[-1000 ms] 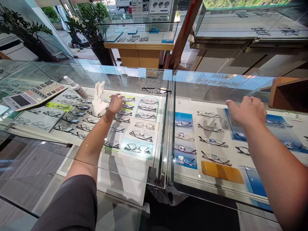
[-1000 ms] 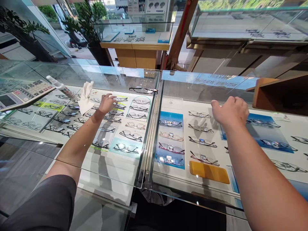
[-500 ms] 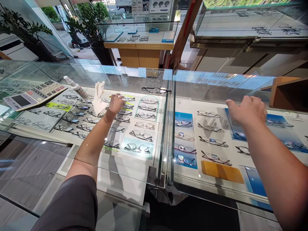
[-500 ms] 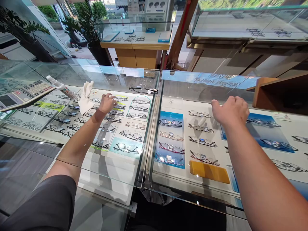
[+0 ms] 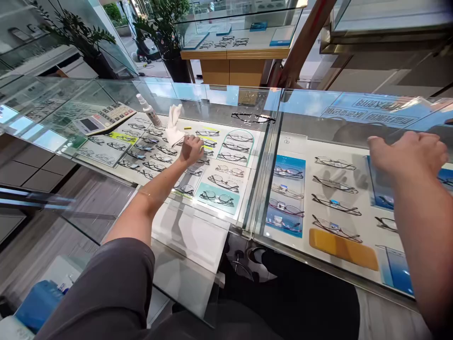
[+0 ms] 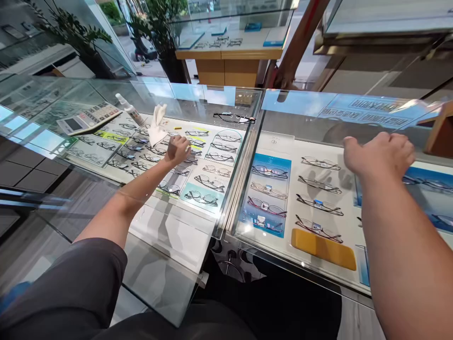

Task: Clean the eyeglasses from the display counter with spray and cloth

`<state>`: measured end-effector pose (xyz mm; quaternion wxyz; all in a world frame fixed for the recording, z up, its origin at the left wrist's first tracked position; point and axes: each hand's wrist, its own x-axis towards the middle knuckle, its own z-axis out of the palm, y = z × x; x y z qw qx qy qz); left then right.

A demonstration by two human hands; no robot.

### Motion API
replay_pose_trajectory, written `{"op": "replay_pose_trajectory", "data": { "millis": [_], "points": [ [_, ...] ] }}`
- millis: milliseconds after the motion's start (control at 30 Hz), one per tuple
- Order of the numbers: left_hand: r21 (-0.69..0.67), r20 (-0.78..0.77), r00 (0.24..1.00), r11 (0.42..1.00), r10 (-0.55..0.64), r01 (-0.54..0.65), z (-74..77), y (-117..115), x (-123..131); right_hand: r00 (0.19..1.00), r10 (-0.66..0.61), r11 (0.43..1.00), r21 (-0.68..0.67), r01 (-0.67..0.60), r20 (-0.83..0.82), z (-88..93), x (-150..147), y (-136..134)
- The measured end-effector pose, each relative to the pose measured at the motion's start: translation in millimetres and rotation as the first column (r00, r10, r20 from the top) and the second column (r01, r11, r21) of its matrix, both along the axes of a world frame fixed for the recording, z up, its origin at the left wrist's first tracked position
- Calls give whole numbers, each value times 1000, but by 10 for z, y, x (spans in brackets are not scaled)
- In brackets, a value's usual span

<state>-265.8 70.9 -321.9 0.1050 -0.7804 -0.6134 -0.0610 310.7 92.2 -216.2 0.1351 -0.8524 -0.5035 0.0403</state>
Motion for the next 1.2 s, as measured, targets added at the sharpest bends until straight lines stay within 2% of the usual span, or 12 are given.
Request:
{"op": "replay_pose_trajectory", "data": {
  "millis": [100, 267, 400, 533, 833, 1200],
  "points": [
    [-140, -96, 995, 990, -10, -4, 27, -330, 108, 1000, 2, 1000, -13, -3, -13, 36, -36, -20],
    [-293, -181, 979, 945, 96, -147, 118, -916, 105, 1000, 6, 1000, -29, -7, -22, 89, -88, -56],
    [-358, -238, 955, 898, 175, -254, 264, -1162, -12, 1000, 3, 1000, -21, -4, -31, 78, -83, -49],
    [-391, -251, 944, 870, 214, -301, 320, -1162, -62, 1000, 16, 999, -37, -17, -22, 32, -35, -4],
    [-407, -212, 946, 858, 246, -314, 226, -1100, -130, 998, 60, 997, 55, -58, -30, -197, 193, 165],
    [-484, -256, 940, 812, 225, -326, 292, -1027, -304, 999, 22, 1000, -10, -22, -38, -25, 25, 30]
  ]
}}
